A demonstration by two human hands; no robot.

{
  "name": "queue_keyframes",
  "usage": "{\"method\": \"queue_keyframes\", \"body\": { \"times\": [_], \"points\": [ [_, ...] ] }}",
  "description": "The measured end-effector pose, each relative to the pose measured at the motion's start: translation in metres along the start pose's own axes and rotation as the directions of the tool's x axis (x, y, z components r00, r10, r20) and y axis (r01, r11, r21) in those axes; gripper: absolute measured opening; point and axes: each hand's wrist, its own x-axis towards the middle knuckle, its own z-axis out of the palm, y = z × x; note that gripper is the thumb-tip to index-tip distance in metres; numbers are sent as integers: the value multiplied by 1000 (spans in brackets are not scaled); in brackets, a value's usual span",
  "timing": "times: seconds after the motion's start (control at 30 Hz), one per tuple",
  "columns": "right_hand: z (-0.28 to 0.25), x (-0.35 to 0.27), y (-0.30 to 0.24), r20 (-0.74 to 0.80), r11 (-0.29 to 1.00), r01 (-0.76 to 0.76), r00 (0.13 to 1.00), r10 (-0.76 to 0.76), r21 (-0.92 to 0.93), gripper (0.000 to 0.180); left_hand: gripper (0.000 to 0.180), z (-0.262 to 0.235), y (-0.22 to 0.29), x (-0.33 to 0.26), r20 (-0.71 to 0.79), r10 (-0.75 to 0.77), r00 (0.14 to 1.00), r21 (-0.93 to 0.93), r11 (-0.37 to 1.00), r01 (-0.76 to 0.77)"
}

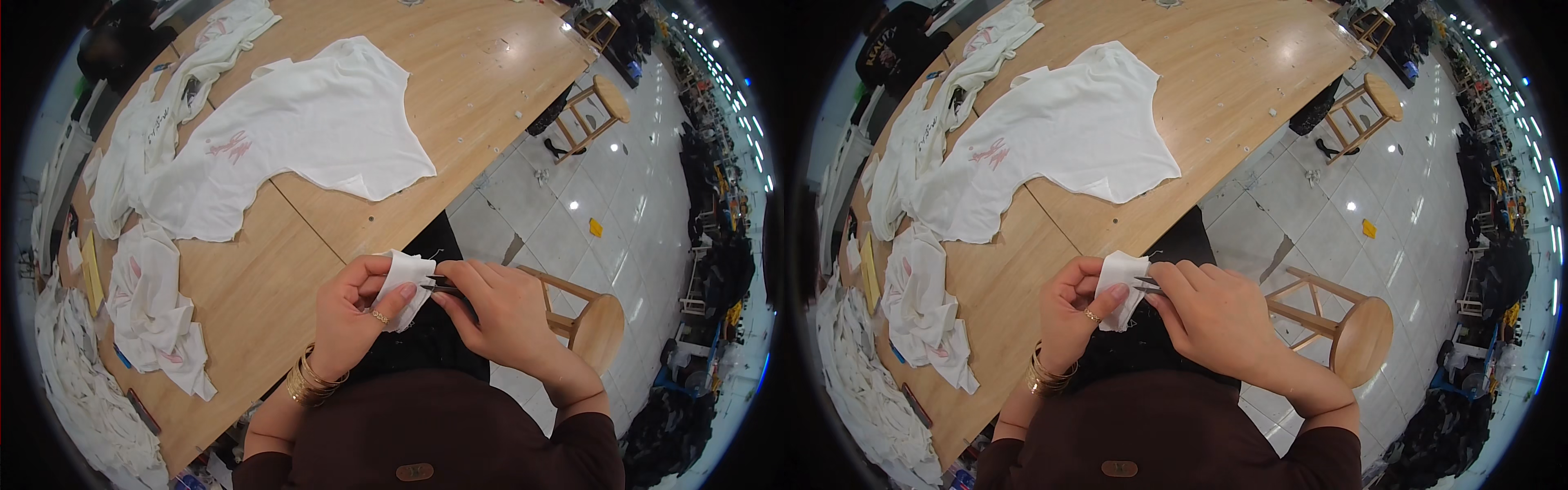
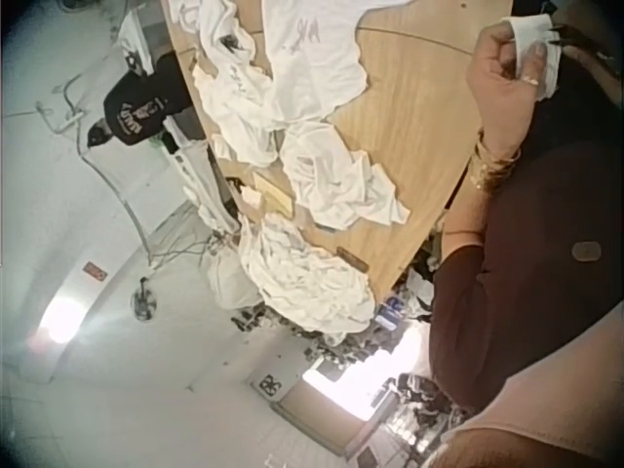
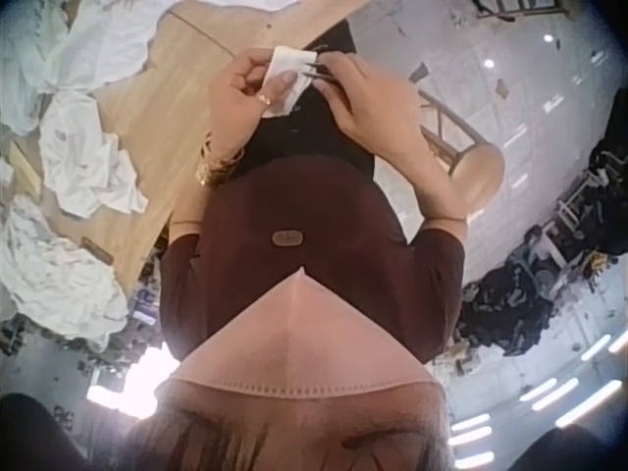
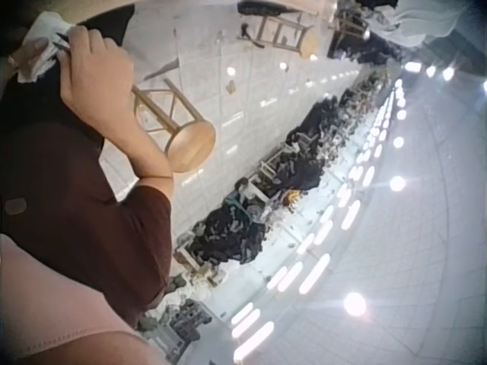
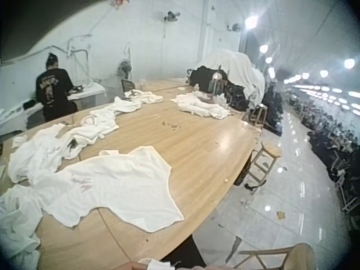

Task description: Trimming excess threads from white fabric pieces using a small pair of snips.

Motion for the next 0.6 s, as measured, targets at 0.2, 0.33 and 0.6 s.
{"method": "queue_keyframes", "body": {
  "times": [0.2,0.33,0.6],
  "points": [
    [4,0,-1,-14,999,-30,999,30,11,20,26,1,0,1,0,14,1000,12,1000,-14],
    [5,1,-2,-8,998,-29,1000,29,-62,20,26,1,-2,0,-10,11,1000,56,998,-10],
    [11,2,12,110,895,-177,983,144,410,18,26,-3,5,3,23,-25,999,-19,999,25]
  ]
}}
